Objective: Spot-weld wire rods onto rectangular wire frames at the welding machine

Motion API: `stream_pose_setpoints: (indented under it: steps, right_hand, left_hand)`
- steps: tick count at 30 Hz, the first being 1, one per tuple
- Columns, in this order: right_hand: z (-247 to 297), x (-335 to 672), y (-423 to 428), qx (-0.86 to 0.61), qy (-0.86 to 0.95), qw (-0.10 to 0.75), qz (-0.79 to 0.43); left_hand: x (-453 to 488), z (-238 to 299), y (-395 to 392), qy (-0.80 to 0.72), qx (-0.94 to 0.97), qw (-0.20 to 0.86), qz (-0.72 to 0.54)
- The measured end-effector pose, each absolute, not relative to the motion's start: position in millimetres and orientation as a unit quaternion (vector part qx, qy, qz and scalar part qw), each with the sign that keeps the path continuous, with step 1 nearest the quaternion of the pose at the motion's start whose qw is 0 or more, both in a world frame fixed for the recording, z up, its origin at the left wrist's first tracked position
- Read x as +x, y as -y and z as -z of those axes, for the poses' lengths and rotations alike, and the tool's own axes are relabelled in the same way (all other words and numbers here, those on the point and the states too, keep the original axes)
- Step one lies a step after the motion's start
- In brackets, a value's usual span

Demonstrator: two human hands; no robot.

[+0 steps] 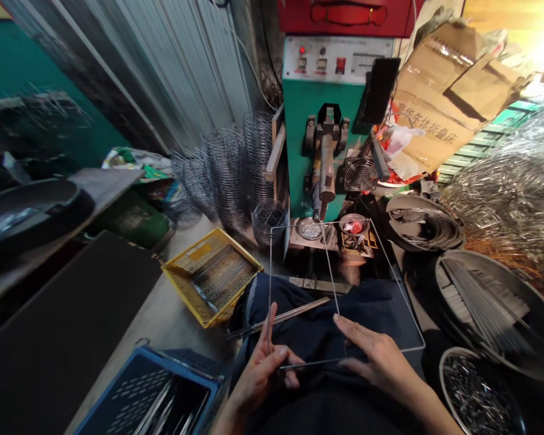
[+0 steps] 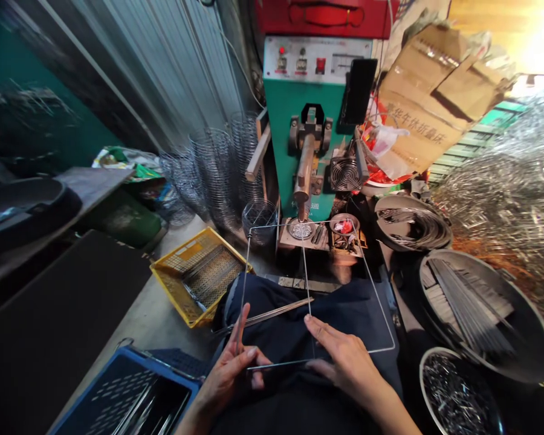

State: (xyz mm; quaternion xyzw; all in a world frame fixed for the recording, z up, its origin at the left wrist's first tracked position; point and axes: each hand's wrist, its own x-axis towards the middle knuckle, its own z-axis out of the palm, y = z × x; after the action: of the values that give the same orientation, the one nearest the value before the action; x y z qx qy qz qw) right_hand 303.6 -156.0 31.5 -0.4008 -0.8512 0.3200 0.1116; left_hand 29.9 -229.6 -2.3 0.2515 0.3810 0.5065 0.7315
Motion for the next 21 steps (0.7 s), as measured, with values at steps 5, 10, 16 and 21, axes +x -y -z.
stream_pose_setpoints:
  steps: [5,10,16,21]
  right_hand:
    - [-29.5,303.8,154.3,-0.395,0.855,0.118,-0.316]
    - [-30.5,303.5,151.0,-0.387,0.861,0.126,-0.305]
    - [-29.1,303.7,148.3,-0.388,0.865,0.129,-0.289]
    - [-32.3,303.6,149.8,-0.388,0.860,0.118,-0.311]
  left_hand:
    - [28.8,2.3,228.8,-0.376,0.254,0.730,-0.511]
    - [29.1,3.4,226.2,-0.373,0.249,0.729,-0.517]
    - [27.5,6.8,222.6,-0.351,0.250,0.734,-0.525]
    - [25.5,8.1,223.4,-0.356,0.256,0.733,-0.520]
